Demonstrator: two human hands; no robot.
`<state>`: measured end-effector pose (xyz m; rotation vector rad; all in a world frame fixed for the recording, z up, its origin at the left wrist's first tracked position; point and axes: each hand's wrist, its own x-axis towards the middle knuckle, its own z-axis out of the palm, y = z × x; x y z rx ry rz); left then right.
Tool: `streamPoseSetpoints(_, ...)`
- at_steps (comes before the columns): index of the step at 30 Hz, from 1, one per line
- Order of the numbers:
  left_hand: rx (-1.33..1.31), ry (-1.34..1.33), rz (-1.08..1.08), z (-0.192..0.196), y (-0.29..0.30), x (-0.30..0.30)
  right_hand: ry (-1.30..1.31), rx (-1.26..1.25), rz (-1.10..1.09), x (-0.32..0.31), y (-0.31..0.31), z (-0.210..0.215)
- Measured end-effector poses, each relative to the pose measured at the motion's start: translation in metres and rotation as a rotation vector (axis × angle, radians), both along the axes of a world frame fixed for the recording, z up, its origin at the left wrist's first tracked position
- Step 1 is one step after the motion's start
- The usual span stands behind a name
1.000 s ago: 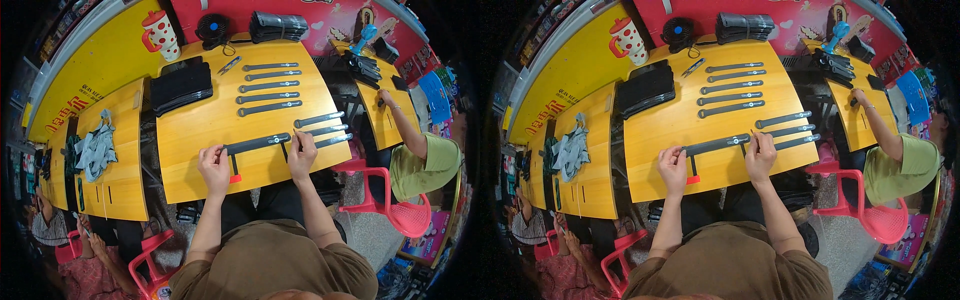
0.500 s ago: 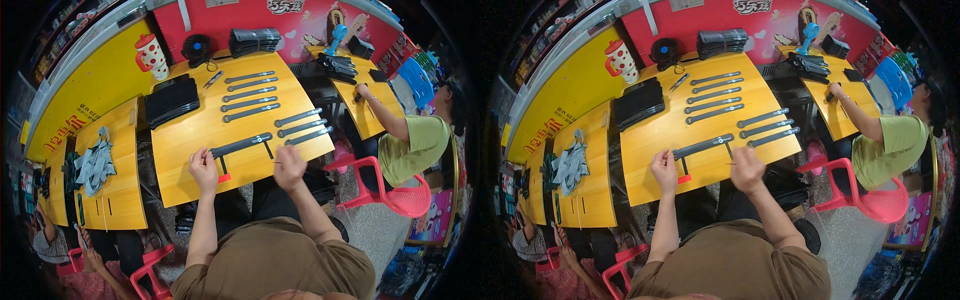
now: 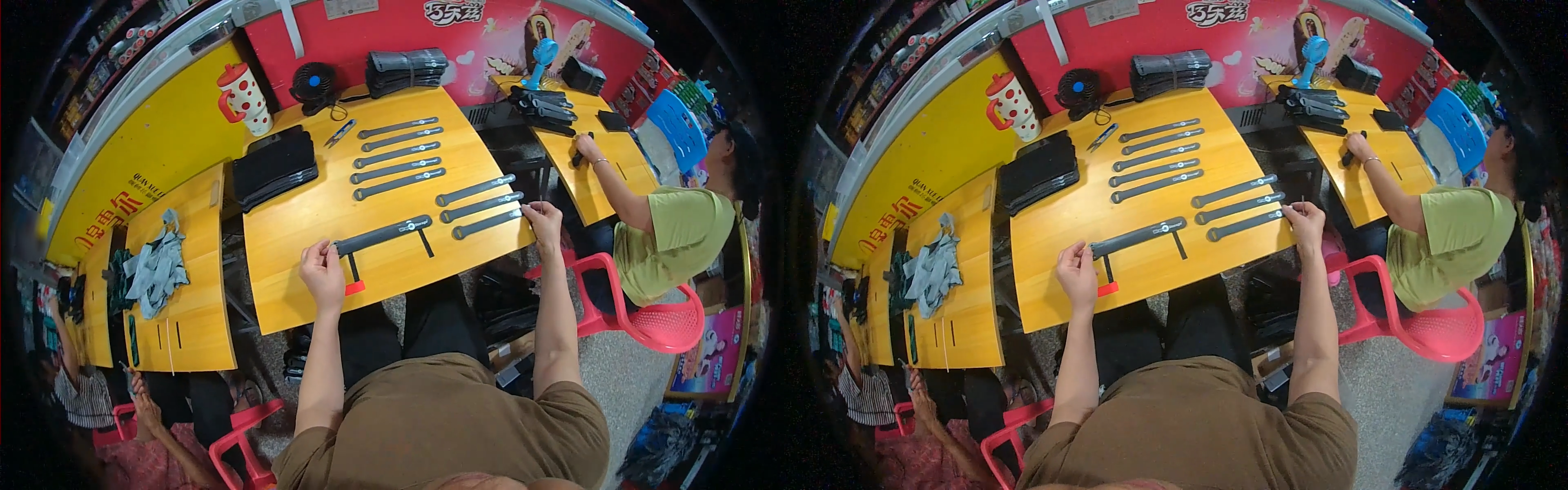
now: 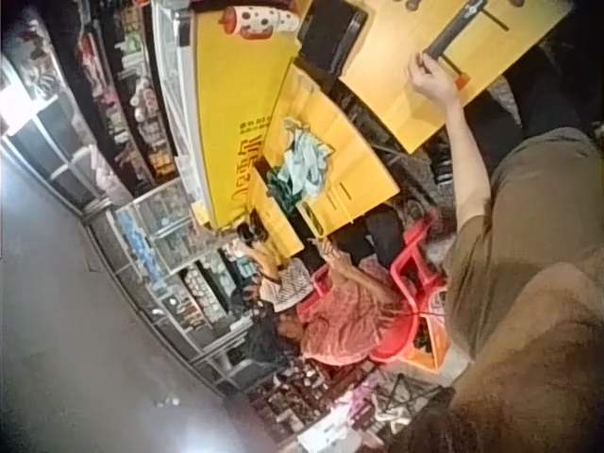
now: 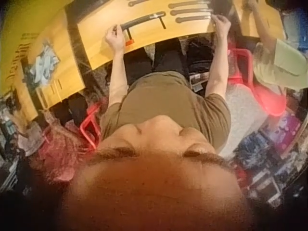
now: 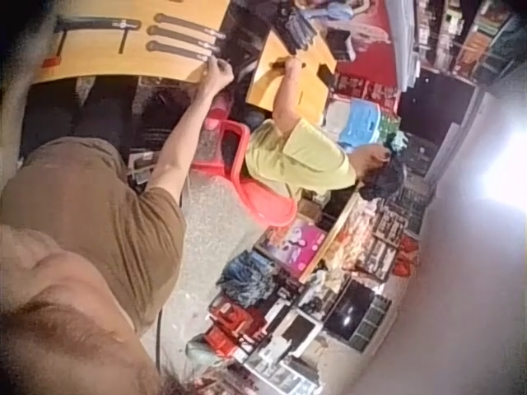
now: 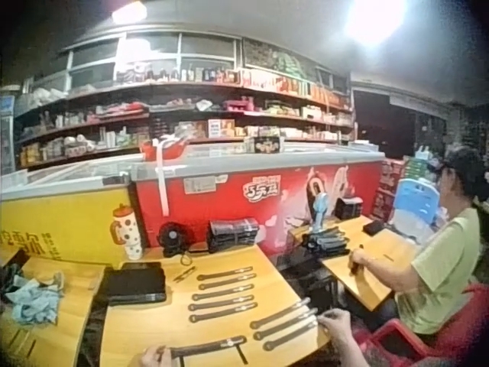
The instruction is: Assembling small hardware components and screws onto leather straps.
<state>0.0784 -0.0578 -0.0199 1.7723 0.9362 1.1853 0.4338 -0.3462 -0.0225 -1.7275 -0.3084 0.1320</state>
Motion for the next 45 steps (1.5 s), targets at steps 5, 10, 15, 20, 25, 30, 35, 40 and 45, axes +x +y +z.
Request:
streamPoseSetpoints(5,-0.128,-0.075,-0.053,0.021,-0.014,-0.002,-0.173,0.139,0.075,-0.037,-0.015,0.04)
streamPoseSetpoints(10,0.026,0.036,-0.363,0.081,-0.067,-0.011,-0.377,-0.113,0.323,-0.132,-0.026,0.151)
streamPoseSetpoints(15,0.114,0.064,-0.893,0.116,-0.11,0.001,-0.466,0.199,0.387,-0.171,-0.003,0.156)
streamPoseSetpoints(20,-0.447,0.102,-1.032,0.084,-0.094,-0.025,-0.146,0.444,0.368,-0.181,0.015,0.135)
streamPoseSetpoints(25,0.077,0.04,-0.629,0.102,-0.08,-0.03,-0.004,0.444,0.532,-0.188,0.028,0.131)
streamPoseSetpoints(30,0.025,-0.021,-0.836,0.073,-0.083,-0.024,-0.06,0.53,0.586,-0.19,0.037,0.14)
streamPoseSetpoints(35,-0.612,-0.012,-0.967,0.067,-0.071,-0.039,0.103,0.499,0.397,-0.183,0.036,0.114)
streamPoseSetpoints(40,-0.803,-0.128,-0.737,0.057,-0.058,-0.047,0.178,0.378,0.335,-0.177,0.054,0.078)
streamPoseSetpoints(45,-0.589,-0.213,-0.292,0.053,-0.04,-0.037,0.035,0.189,0.377,-0.173,0.091,0.046)
